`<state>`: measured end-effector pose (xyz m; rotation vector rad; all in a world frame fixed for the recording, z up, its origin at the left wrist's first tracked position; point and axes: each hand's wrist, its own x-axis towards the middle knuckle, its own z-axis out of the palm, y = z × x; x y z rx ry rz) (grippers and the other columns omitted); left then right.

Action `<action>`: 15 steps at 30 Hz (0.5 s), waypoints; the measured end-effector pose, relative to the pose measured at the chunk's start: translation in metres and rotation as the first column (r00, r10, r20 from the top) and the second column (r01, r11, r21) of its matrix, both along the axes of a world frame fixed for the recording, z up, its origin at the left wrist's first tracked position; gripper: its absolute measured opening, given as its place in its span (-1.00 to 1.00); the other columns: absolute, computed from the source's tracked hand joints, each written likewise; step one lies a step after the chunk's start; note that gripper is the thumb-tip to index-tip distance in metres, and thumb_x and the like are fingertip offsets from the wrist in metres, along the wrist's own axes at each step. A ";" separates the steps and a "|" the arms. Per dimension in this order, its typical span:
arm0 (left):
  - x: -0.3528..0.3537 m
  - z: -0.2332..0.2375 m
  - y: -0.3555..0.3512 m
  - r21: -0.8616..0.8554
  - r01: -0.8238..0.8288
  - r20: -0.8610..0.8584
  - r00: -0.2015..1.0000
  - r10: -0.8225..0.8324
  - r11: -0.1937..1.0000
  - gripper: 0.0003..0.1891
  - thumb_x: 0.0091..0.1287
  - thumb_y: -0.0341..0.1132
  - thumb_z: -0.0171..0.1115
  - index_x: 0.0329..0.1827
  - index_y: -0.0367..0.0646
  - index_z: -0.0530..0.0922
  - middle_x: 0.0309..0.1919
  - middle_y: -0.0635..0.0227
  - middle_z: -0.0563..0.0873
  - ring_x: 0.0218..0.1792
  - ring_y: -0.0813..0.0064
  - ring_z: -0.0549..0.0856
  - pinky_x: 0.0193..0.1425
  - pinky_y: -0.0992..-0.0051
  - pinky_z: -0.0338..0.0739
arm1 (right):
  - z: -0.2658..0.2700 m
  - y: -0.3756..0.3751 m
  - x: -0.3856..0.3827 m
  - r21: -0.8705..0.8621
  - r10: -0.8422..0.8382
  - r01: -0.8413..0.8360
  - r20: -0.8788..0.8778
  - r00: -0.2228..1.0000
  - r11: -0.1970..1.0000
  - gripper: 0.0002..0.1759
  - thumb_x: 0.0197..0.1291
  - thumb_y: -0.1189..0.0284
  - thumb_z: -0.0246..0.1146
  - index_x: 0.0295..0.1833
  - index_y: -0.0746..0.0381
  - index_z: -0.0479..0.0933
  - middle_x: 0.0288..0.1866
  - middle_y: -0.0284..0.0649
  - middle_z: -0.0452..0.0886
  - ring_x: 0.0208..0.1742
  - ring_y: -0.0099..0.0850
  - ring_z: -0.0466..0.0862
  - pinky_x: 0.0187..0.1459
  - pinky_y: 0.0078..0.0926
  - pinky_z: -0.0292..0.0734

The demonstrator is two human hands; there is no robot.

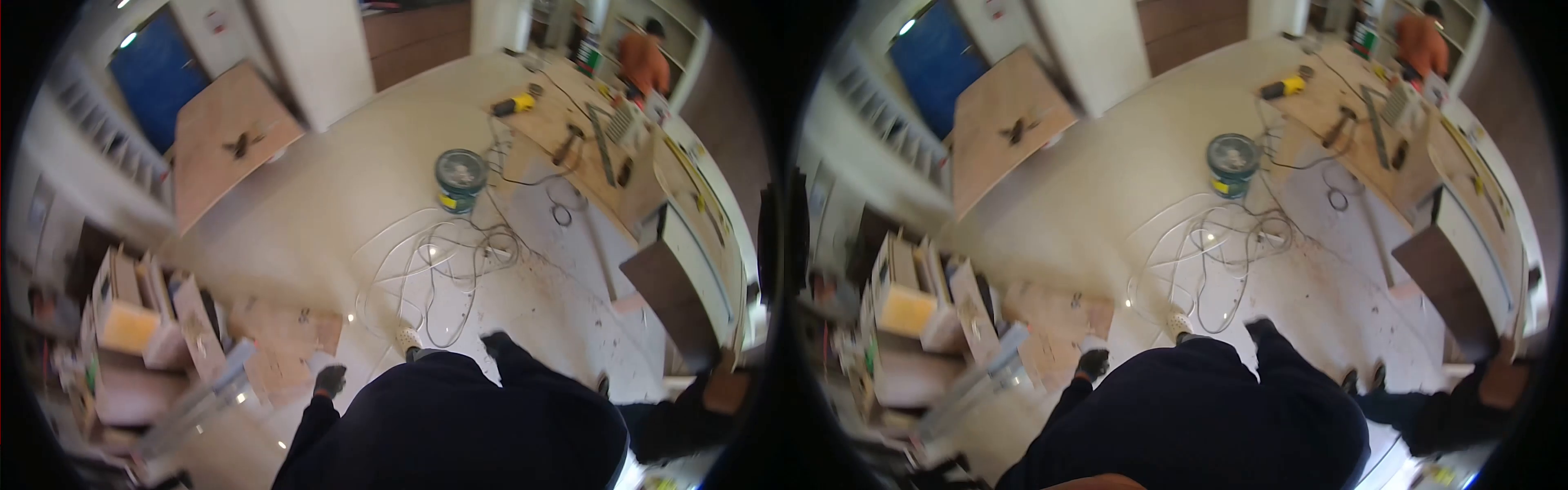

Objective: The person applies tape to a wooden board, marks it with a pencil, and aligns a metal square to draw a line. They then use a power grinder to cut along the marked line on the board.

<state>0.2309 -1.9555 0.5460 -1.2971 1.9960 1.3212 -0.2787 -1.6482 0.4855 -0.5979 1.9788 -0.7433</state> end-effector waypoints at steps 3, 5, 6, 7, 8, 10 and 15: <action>0.008 0.003 -0.036 -0.563 0.457 0.044 0.848 -0.528 0.688 -0.77 0.36 -0.24 0.18 -0.02 -0.05 0.68 -0.09 0.21 0.78 -0.08 0.15 0.75 -0.02 0.15 0.65 | 0.055 -0.195 -0.040 0.167 0.245 -0.203 -0.286 0.926 0.965 -0.47 0.36 -0.05 0.20 -0.52 0.11 0.62 -0.69 -0.23 0.59 -0.52 -0.26 0.69 -0.35 -0.19 0.57; -0.001 0.009 -0.076 -0.445 0.480 0.118 0.868 -0.482 0.756 -0.77 0.37 -0.24 0.17 -0.01 -0.04 0.68 -0.08 0.21 0.78 -0.07 0.16 0.75 -0.01 0.16 0.66 | 0.111 -0.283 -0.050 0.020 0.367 -0.573 -0.786 0.498 0.819 -0.72 0.22 0.25 0.23 -0.04 0.13 0.66 -0.19 -0.12 0.73 -0.17 -0.10 0.71 -0.05 -0.11 0.60; -0.009 0.011 -0.099 -0.416 0.501 0.147 0.861 -0.488 0.759 -0.77 0.38 -0.24 0.16 -0.01 -0.04 0.68 -0.08 0.21 0.78 -0.06 0.16 0.75 -0.01 0.17 0.66 | 0.119 -0.317 -0.054 -0.160 0.174 -0.599 -0.870 0.461 0.785 -0.60 0.06 0.42 0.29 0.09 0.11 0.61 -0.15 -0.17 0.70 -0.10 -0.14 0.69 -0.04 -0.16 0.60; -0.017 0.015 -0.125 -0.397 0.534 0.177 0.843 -0.509 0.747 -0.77 0.38 -0.24 0.15 -0.01 -0.03 0.68 -0.08 0.21 0.78 -0.05 0.17 0.75 0.00 0.18 0.66 | 0.149 -0.339 -0.054 -0.274 0.109 -0.565 -0.827 0.552 0.779 -0.55 0.05 0.41 0.31 0.12 0.17 0.60 0.03 -0.14 0.68 0.06 -0.14 0.66 0.06 -0.18 0.59; -0.027 0.017 -0.154 -0.387 0.580 0.205 0.812 -0.546 0.717 -0.77 0.39 -0.24 0.15 -0.01 -0.03 0.68 -0.07 0.21 0.78 -0.05 0.17 0.75 0.00 0.18 0.66 | 0.176 -0.348 -0.050 -0.389 -0.028 -0.537 -0.828 0.561 0.749 -0.58 0.11 0.39 0.30 0.13 0.18 0.60 0.11 -0.13 0.66 0.11 -0.14 0.65 0.15 -0.21 0.57; -0.053 0.023 -0.215 -0.368 0.691 0.253 0.718 -0.648 0.621 -0.77 0.40 -0.24 0.13 0.00 -0.02 0.68 -0.07 0.22 0.78 -0.03 0.18 0.75 0.01 0.19 0.67 | 0.206 -0.344 -0.041 -0.488 -0.186 -0.528 -0.831 0.524 0.695 -0.62 0.21 0.36 0.26 0.15 0.18 0.60 0.11 -0.10 0.67 0.13 -0.13 0.65 0.18 -0.25 0.57; -0.169 0.035 -0.377 -0.356 0.922 0.398 0.297 -0.868 0.152 -0.77 0.43 -0.25 0.10 0.01 -0.01 0.69 -0.05 0.22 0.78 0.01 0.20 0.76 0.03 0.22 0.67 | 0.125 -0.210 0.025 -0.259 -0.306 0.168 -0.714 0.630 0.951 -0.65 0.33 0.19 0.12 -0.22 0.22 0.67 -0.17 -0.05 0.73 -0.10 0.00 0.70 -0.05 -0.05 0.59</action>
